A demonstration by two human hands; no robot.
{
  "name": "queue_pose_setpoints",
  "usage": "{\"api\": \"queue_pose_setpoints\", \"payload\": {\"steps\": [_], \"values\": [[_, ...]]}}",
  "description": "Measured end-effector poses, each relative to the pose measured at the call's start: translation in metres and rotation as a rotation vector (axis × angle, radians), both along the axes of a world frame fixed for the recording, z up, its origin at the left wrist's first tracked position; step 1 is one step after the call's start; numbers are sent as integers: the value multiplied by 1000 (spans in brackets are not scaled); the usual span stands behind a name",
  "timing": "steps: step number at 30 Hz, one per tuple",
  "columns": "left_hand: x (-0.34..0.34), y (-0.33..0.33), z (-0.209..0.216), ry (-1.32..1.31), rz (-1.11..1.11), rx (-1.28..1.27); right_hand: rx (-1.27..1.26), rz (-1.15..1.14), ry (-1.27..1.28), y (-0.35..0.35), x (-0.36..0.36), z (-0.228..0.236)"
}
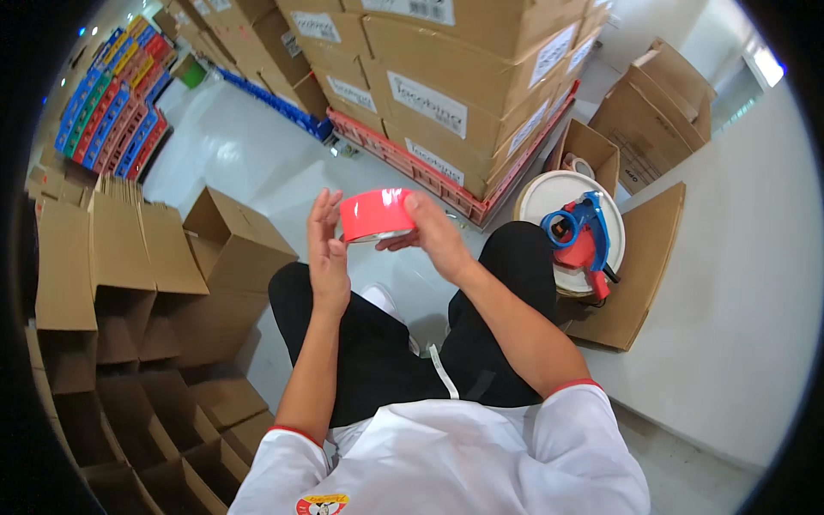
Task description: The person assembles cardboard boxes and applies adhesive tape to the bottom and top flaps using a tape dispenser.
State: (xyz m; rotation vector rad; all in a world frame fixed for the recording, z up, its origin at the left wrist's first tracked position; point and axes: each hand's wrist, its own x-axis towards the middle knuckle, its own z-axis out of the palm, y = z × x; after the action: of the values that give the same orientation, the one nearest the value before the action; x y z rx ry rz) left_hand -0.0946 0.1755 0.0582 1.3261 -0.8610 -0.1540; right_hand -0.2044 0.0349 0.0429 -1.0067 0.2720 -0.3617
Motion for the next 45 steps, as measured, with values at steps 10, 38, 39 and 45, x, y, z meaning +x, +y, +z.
{"api": "queue_pose_setpoints", "payload": {"steps": [10,38,39,45], "values": [[24,5,-60,773,-35,-133,-960,-202,0,19,13,-16],[38,-2,-61,1135,92,-80,-711,-116,176,23,20,-35],[36,-1,-61,1077,-14,-94,-725,-131,79,22,20,-33],[26,-3,-61,1120,-145,-10,-847,-151,117,20,14,-19]]}}
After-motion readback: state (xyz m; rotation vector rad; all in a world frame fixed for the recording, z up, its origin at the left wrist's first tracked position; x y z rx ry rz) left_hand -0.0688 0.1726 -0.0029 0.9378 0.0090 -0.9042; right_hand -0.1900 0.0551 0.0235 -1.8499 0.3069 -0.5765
